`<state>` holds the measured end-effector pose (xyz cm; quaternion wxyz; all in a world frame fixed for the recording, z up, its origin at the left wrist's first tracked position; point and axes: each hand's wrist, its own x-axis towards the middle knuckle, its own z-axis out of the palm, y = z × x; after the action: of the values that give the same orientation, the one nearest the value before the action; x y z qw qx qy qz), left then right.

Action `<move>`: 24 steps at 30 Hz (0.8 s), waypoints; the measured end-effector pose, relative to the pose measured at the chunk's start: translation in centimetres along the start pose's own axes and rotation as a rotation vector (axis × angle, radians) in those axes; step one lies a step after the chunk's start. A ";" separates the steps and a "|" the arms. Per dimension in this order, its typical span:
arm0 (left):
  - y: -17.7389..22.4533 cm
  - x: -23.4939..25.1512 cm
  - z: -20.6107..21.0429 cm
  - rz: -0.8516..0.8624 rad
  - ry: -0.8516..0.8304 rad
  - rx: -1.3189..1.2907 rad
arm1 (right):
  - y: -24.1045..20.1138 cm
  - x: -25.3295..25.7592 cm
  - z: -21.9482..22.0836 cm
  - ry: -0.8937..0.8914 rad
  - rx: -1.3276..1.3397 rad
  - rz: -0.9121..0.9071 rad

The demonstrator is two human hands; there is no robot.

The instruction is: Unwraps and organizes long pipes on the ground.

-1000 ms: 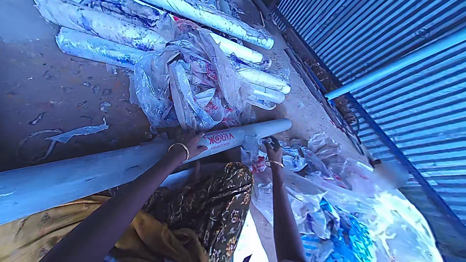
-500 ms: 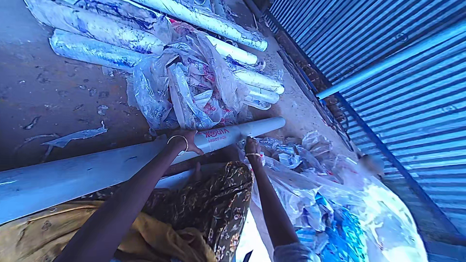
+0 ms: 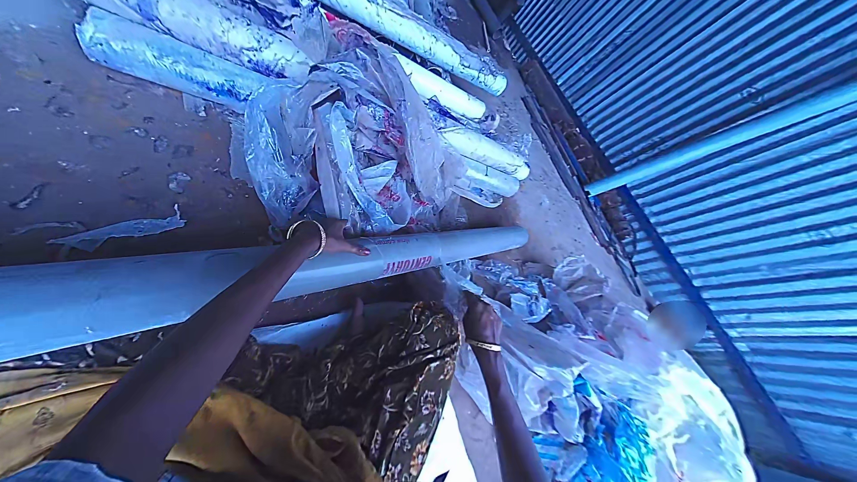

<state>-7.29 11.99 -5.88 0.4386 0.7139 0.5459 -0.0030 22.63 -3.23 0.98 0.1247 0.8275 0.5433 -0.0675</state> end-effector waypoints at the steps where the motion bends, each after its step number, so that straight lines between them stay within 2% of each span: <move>1: 0.4 -0.7 0.1 0.032 0.009 0.028 | 0.7 0.6 -0.1 0.007 0.012 0.031; 4: 1.0 -2.8 0.8 0.067 0.052 0.206 | 1.8 2.7 -1.0 0.015 0.041 0.087; 8: 1.6 -7.2 1.4 -0.133 -0.029 0.356 | 1.6 3.7 -1.9 0.015 0.054 0.098; 12: -0.2 -9.5 0.9 -0.139 0.034 0.494 | 2.2 4.9 -2.1 -0.011 0.052 0.101; 16: 1.7 -10.1 0.0 -0.137 -0.011 0.534 | 2.3 5.7 -3.8 -0.015 0.072 0.095; 19: 3.7 -11.3 0.9 -0.164 -0.079 0.507 | 2.9 5.4 -6.3 -0.061 0.093 0.073; 24: 2.8 -11.6 2.0 -0.191 -0.076 0.351 | 2.7 4.8 -7.1 -0.148 0.324 -0.161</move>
<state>-8.86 1.66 0.25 0.3253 0.7237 0.5854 -0.1667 26.90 1.98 6.92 0.0234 0.7834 0.5791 -0.2246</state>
